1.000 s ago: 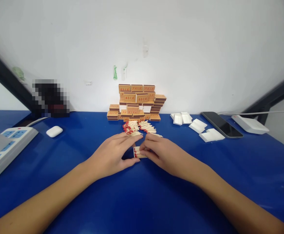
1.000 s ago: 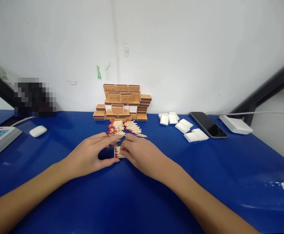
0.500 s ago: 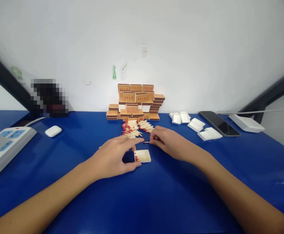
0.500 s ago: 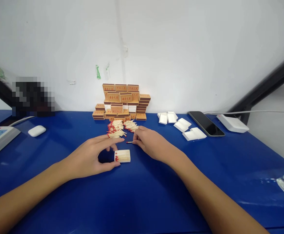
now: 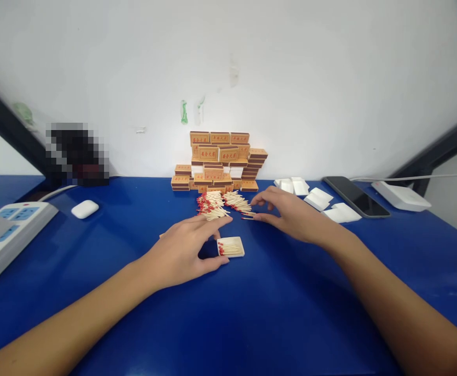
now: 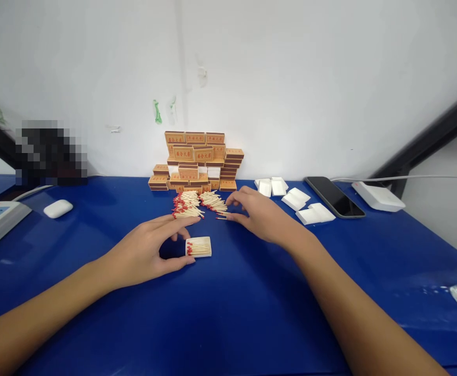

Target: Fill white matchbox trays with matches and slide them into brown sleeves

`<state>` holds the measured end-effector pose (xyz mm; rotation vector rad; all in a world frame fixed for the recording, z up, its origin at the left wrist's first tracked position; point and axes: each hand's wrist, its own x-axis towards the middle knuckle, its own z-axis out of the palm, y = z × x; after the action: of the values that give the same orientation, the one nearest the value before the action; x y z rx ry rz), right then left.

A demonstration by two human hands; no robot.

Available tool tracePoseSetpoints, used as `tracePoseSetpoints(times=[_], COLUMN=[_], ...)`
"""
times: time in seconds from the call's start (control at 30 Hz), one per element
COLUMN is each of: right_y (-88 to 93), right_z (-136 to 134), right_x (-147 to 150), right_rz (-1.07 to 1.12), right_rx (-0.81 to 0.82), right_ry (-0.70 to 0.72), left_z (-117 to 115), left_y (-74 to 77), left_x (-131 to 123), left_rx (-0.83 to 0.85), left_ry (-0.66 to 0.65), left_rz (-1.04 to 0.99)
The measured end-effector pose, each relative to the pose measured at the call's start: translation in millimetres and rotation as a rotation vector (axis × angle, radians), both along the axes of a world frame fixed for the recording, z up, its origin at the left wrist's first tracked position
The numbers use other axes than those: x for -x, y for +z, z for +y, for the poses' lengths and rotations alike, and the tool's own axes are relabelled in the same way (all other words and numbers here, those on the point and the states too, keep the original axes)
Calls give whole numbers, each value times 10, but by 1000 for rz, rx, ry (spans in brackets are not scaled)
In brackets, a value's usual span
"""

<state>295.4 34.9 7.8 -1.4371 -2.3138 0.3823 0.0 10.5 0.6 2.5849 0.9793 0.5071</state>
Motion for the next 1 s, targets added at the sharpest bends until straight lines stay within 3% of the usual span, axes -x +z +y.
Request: tracePoseSetpoints(times=[0.2,0.53,1.0], right_y=[-65,25,25], right_z=[47,-77,-186], right_x=[29,109,206], right_rz=[6,-107,-265], right_rx=[104,229,105], right_ry=[-4,-68,-10], left_z=[-7,7,20], left_y=[9,3,7], left_x=[5,20,17], left_rx=[-5,-13,-23], left_ry=[1,4,-7], left_rz=[20,28,1])
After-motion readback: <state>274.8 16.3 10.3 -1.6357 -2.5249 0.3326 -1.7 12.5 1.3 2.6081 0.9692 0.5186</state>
